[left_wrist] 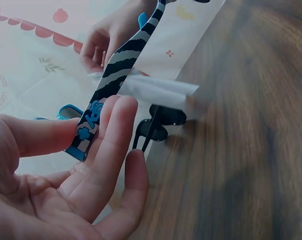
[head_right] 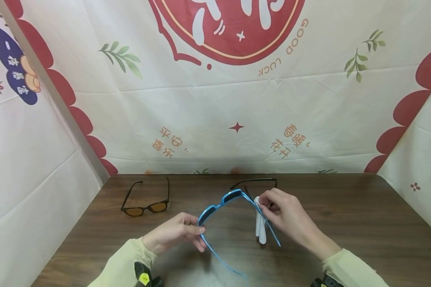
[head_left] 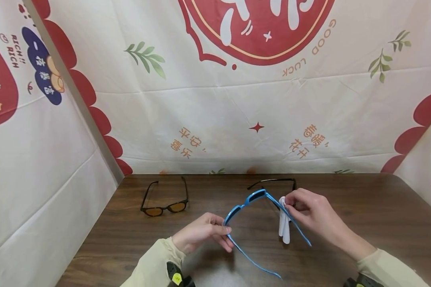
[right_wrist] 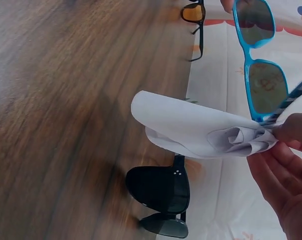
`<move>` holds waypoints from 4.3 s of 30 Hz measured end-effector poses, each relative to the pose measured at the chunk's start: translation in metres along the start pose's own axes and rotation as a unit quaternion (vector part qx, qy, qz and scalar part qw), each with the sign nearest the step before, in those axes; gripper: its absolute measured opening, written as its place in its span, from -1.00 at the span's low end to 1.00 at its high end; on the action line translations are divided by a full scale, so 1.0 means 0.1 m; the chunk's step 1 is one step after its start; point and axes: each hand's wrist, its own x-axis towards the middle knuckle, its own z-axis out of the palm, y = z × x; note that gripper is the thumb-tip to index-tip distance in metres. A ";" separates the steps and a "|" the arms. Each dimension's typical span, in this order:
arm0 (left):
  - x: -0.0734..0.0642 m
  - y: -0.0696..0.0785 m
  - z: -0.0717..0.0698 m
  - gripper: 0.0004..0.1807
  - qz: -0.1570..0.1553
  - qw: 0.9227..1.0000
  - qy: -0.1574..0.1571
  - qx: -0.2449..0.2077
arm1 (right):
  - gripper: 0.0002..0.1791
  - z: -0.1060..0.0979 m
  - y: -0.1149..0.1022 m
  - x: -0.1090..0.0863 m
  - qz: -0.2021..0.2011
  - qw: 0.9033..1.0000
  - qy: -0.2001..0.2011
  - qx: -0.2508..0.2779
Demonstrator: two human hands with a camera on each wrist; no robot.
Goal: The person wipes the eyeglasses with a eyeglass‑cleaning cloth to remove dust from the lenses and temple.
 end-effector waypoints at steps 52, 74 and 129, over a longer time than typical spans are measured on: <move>-0.10 -0.01 -0.15 -0.89 -0.011 1.000 -0.010 0.018 | -0.61 0.14 0.02 -0.03 -0.105 0.993 -0.018 -0.052; -0.14 -0.04 -0.10 -0.87 -0.024 0.997 -0.064 0.023 | -0.63 0.24 0.01 0.03 -0.165 0.984 -0.019 -0.057; -0.03 -0.01 -0.37 -0.88 0.009 0.995 0.089 0.051 | -0.67 0.49 -0.36 -0.05 -0.095 0.971 -0.102 0.194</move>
